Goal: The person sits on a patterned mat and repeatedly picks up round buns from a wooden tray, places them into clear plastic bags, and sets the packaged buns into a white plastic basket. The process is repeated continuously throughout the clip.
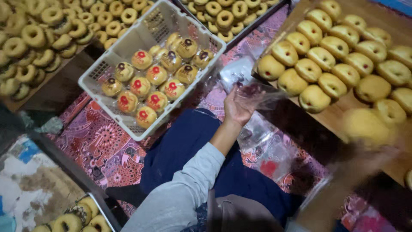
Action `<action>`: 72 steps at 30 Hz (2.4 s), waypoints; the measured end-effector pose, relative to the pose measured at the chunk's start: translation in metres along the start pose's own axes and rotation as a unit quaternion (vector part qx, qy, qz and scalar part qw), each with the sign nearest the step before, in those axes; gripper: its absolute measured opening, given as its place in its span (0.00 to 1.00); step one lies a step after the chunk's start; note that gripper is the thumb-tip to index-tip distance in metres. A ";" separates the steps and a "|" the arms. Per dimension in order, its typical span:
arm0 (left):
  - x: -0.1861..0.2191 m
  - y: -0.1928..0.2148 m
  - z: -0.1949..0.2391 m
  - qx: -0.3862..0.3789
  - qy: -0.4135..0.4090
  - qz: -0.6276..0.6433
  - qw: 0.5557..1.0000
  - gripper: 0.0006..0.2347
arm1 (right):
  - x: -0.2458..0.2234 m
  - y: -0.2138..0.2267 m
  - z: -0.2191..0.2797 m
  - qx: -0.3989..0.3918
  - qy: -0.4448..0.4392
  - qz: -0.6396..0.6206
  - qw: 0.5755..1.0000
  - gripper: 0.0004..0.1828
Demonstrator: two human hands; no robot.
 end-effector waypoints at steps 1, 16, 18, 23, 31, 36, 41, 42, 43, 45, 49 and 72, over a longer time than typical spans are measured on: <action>-0.002 -0.006 0.007 -0.020 -0.038 0.003 0.999 0.20 | 0.000 -0.041 0.048 -0.024 -0.102 -0.171 0.980 0.38; 0.016 -0.044 0.078 -0.111 -0.162 -0.068 0.978 0.17 | -0.081 -0.230 0.160 -0.217 -0.016 0.080 0.973 0.39; 0.014 -0.041 0.078 -0.144 -0.165 -0.099 0.971 0.16 | -0.083 -0.237 0.164 -0.250 0.077 0.138 0.955 0.46; 0.040 -0.038 0.082 -0.168 -0.182 -0.085 0.965 0.16 | -0.078 -0.226 0.158 -0.213 -0.047 0.150 0.964 0.36; 0.014 -0.050 0.101 -0.252 -0.123 -0.090 0.956 0.24 | -0.104 -0.226 0.169 -0.197 0.011 0.094 0.976 0.38; -0.056 -0.045 0.117 -0.245 0.035 -0.108 0.963 0.22 | -0.097 -0.209 0.158 -0.190 0.166 0.228 0.940 0.34; -0.018 -0.061 0.172 -0.017 -0.407 -0.640 0.651 0.19 | -0.083 -0.194 0.132 -0.197 0.112 0.261 0.938 0.33; -0.011 -0.071 0.190 0.021 -0.497 -0.693 0.522 0.18 | -0.088 -0.197 0.133 -0.190 0.138 0.269 0.934 0.32; -0.011 -0.079 0.192 -0.002 -0.502 -0.739 0.449 0.17 | -0.092 -0.199 0.136 -0.182 0.165 0.277 0.929 0.30; -0.021 -0.075 0.203 -0.039 -0.461 -0.817 0.344 0.14 | -0.100 -0.196 0.157 -0.183 0.227 0.316 0.903 0.24; -0.025 -0.086 0.196 -0.123 -0.411 -0.850 0.304 0.09 | -0.056 -0.201 0.141 -0.231 0.111 0.175 0.951 0.24; 0.139 0.065 0.231 0.110 -0.242 -0.572 0.776 0.10 | -0.131 -0.282 0.223 -0.462 -0.007 0.174 0.870 0.06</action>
Point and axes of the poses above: each hand's wrist, its own z-axis away from the middle knuckle, its own y-axis out of the back of the hand, x = y × z, the point moved 7 cm from there along -z, towards the middle knuckle, and after that the axes turned 15 degrees about -z, right-handed, at the moved point
